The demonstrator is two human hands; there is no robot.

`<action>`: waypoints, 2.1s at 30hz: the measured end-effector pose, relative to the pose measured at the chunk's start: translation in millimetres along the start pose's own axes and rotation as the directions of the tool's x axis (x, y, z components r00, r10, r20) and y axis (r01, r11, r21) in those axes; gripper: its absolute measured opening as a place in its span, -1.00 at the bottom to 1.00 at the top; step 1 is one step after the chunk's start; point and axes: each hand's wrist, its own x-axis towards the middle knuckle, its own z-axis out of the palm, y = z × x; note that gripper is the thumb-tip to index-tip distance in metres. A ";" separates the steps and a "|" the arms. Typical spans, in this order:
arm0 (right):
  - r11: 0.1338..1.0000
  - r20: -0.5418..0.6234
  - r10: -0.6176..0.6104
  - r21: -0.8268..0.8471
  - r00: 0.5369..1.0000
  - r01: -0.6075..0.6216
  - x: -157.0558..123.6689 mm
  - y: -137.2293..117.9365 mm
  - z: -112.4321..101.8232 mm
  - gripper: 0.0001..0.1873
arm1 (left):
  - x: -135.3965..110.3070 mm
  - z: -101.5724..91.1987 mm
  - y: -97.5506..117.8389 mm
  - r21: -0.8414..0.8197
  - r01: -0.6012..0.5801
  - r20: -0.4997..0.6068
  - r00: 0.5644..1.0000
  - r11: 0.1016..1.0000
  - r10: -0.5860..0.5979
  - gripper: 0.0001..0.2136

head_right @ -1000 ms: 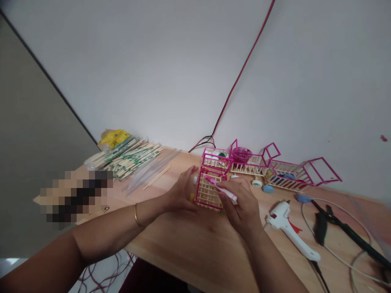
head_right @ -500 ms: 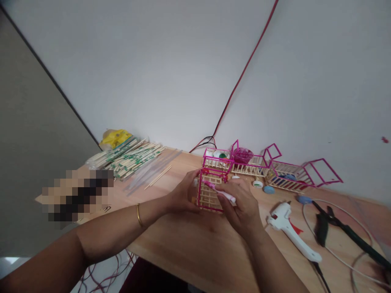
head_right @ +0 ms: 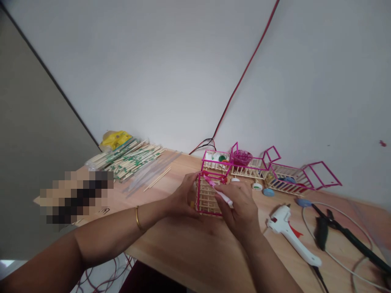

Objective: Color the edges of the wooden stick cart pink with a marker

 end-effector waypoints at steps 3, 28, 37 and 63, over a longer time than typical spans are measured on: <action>0.999 0.011 -0.025 -0.023 1.000 0.025 0.3 -0.7 1.6 -0.84 | -3.2 2.4 -9.0 -0.003 -0.017 -0.001 1.000 1.000 0.017 0.27; 0.994 -0.017 0.006 -0.109 1.000 -0.008 -0.7 0.6 -0.5 -0.85 | -3.8 1.9 -5.0 -0.021 0.000 -0.032 0.999 1.000 -0.001 0.23; 0.978 -0.089 0.021 -0.203 0.996 -0.038 0.4 7.2 -7.9 -0.90 | -4.6 -0.8 -0.7 -0.006 -0.019 -0.047 0.999 1.000 0.018 0.16; 0.986 0.010 -0.039 -0.162 0.999 0.040 0.4 -2.3 2.5 -0.89 | -3.5 3.4 1.3 -0.008 -0.029 -0.061 0.998 1.000 0.029 0.14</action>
